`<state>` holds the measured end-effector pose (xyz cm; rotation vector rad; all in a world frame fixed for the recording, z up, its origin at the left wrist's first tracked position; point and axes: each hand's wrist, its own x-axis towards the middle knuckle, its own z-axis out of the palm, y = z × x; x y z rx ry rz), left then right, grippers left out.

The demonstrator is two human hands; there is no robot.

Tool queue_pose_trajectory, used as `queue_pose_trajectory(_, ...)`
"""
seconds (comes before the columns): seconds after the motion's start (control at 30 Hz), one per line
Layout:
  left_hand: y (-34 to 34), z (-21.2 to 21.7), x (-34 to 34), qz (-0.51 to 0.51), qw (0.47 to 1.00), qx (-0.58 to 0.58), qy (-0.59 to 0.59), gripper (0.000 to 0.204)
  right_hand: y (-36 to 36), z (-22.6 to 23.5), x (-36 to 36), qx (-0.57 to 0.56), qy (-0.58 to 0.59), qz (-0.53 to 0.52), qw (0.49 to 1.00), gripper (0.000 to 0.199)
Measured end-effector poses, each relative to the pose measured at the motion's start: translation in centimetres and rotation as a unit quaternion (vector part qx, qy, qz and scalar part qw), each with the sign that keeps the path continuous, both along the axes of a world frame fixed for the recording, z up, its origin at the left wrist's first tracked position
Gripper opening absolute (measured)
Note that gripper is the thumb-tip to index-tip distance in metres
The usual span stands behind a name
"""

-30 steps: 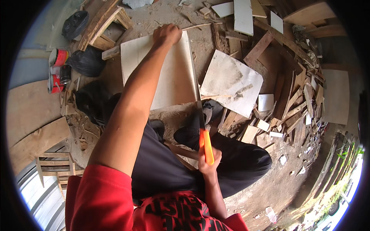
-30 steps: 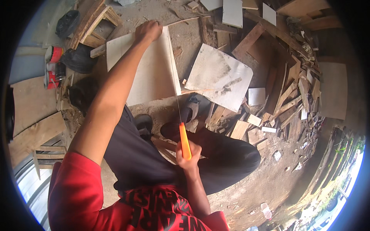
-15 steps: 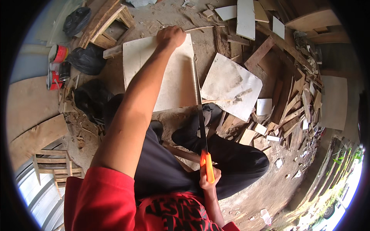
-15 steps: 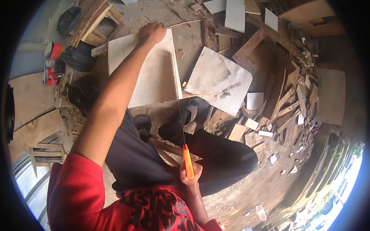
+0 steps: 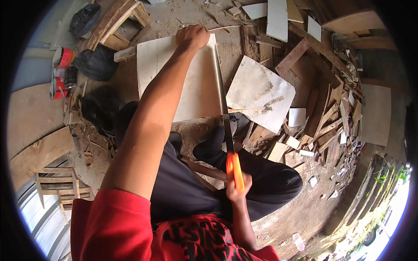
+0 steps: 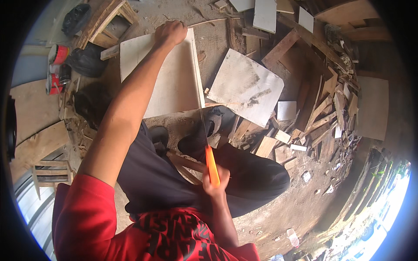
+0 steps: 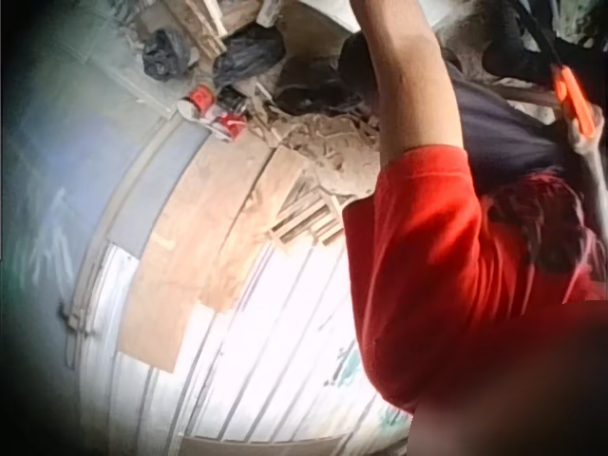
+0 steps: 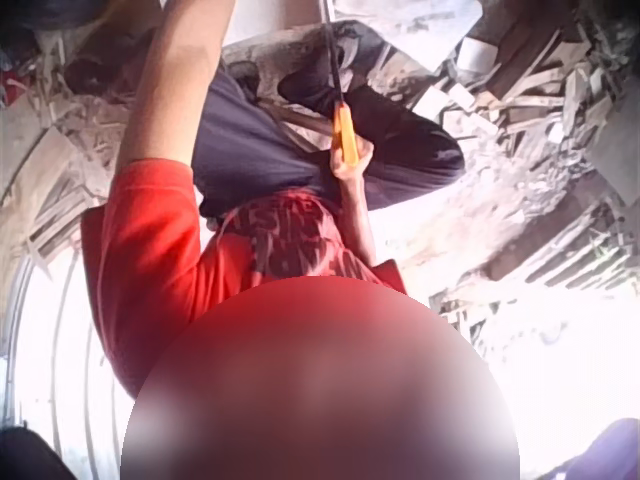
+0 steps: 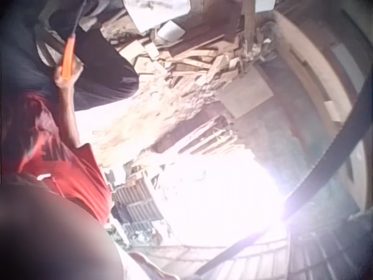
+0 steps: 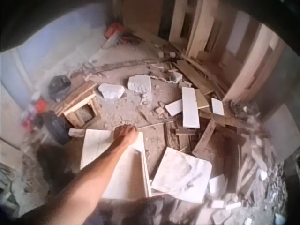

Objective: The person sits on the floor and uses a hand saw to cut a rectangular piece of light-colored wood. They adjust the wood's position on a small wooden support, saw through it to create two pieces, and then inspect the cut edges.

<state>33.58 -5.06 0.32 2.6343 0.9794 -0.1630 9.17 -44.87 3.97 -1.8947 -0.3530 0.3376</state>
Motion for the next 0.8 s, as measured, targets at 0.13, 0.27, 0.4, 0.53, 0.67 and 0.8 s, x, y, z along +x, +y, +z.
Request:
queue_pose_trajectory(0.13,1.5,-0.3,-0.1,-0.079,0.995,0.058,-0.029,0.042,6.8,-0.4,6.0,0.014,0.052,-0.024,0.998,0.015)
queue_pose_trajectory(0.27,1.7,-0.3,0.2,0.001,1.000,0.003,-0.016,0.044,0.0,0.4,0.0,-0.072,-0.102,0.041,0.991,0.004)
queue_pose_trajectory(0.4,0.3,0.2,0.3,0.013,1.000,0.016,0.007,0.037,0.7,0.9,0.8,0.009,0.001,0.010,1.000,0.008)
queue_pose_trajectory(0.53,1.2,-0.4,0.8,-0.013,1.000,0.026,-0.001,0.037,6.5,-1.0,6.1,0.007,0.011,-0.005,1.000,0.013)
queue_pose_trajectory(0.67,2.0,-0.1,0.0,0.005,1.000,-0.014,0.002,0.045,-0.1,0.9,0.6,-0.075,-0.071,0.065,0.992,0.002)
queue_pose_trajectory(0.8,0.0,0.3,0.9,0.025,1.000,0.013,0.009,0.039,0.5,-0.4,2.5,0.002,-0.007,0.033,0.999,0.006)
